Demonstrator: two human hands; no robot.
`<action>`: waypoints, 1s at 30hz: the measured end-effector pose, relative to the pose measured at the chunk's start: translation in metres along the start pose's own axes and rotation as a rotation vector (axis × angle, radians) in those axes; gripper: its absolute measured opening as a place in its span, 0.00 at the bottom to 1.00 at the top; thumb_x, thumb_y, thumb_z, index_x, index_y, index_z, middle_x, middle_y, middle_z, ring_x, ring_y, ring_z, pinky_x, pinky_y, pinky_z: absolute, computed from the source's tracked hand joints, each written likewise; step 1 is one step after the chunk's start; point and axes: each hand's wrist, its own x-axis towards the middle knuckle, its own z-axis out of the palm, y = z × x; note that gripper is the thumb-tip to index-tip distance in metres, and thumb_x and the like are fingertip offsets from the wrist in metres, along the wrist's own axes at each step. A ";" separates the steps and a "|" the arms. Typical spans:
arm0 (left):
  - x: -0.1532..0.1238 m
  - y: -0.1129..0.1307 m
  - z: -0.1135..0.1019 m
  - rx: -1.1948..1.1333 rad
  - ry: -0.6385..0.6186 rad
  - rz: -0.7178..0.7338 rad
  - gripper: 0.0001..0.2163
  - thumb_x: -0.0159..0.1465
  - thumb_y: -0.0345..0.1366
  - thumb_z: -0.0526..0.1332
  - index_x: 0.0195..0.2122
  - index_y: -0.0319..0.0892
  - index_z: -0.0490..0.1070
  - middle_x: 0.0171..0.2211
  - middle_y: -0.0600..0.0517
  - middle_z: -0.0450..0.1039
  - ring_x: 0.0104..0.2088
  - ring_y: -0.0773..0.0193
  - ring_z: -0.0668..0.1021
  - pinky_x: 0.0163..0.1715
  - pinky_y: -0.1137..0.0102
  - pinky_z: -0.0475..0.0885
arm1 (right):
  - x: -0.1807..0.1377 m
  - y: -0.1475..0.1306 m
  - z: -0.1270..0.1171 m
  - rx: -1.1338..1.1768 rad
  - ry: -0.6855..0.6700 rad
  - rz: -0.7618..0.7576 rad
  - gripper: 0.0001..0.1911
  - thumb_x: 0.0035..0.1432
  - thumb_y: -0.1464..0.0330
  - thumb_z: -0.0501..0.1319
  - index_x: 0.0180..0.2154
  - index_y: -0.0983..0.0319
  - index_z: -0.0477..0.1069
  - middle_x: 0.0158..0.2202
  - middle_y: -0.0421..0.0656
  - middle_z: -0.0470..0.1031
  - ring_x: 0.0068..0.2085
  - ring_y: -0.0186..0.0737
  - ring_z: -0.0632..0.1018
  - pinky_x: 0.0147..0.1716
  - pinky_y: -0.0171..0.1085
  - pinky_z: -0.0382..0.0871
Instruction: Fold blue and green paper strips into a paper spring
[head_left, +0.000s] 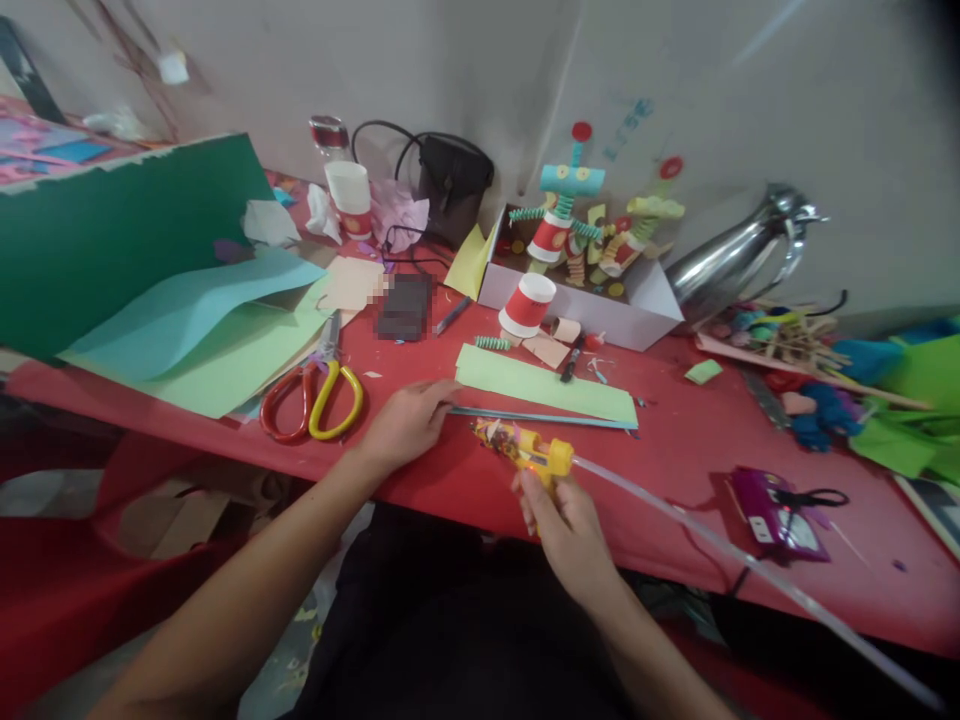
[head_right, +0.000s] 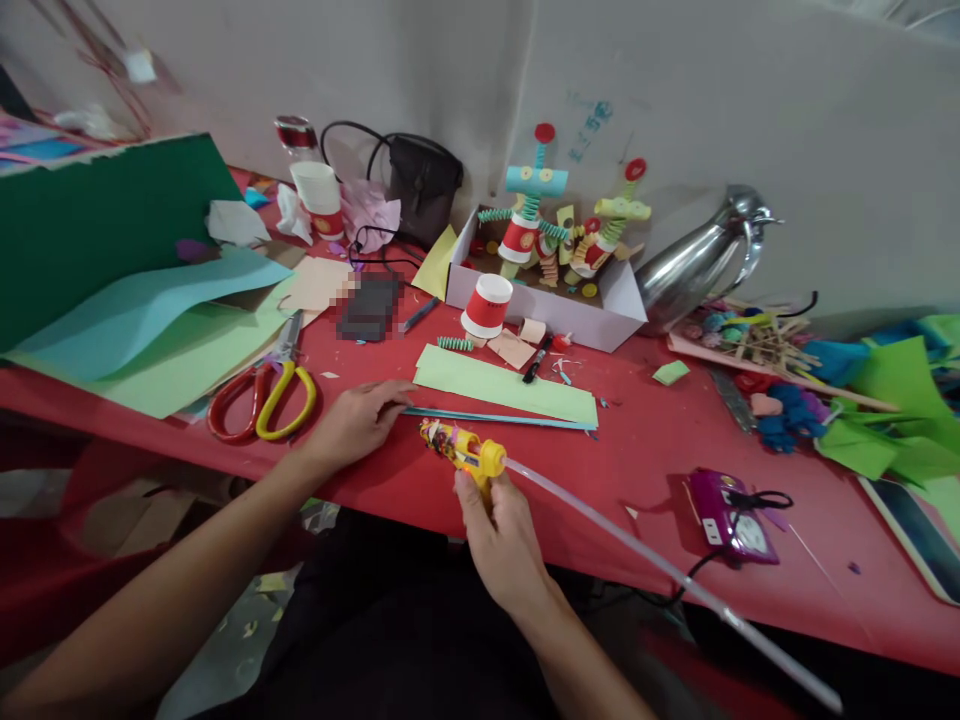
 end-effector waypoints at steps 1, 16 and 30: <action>0.000 -0.001 0.000 -0.010 -0.010 -0.024 0.17 0.64 0.28 0.54 0.53 0.43 0.66 0.41 0.49 0.79 0.41 0.59 0.80 0.41 0.65 0.74 | 0.002 -0.001 0.002 -0.030 0.009 -0.011 0.18 0.64 0.53 0.52 0.37 0.61 0.68 0.24 0.38 0.67 0.25 0.35 0.68 0.26 0.34 0.65; -0.002 -0.002 0.002 -0.067 -0.009 -0.083 0.12 0.64 0.27 0.54 0.47 0.43 0.66 0.41 0.49 0.79 0.40 0.61 0.81 0.40 0.67 0.74 | 0.023 -0.014 0.023 -0.291 0.007 -0.151 0.19 0.66 0.57 0.48 0.50 0.62 0.66 0.46 0.51 0.76 0.48 0.49 0.77 0.45 0.43 0.69; -0.002 0.001 -0.001 -0.049 -0.008 -0.032 0.09 0.64 0.27 0.53 0.44 0.43 0.66 0.39 0.50 0.79 0.39 0.62 0.81 0.38 0.69 0.74 | 0.023 -0.016 0.023 -0.355 0.000 -0.126 0.21 0.67 0.56 0.47 0.52 0.63 0.65 0.47 0.52 0.76 0.48 0.53 0.77 0.44 0.44 0.70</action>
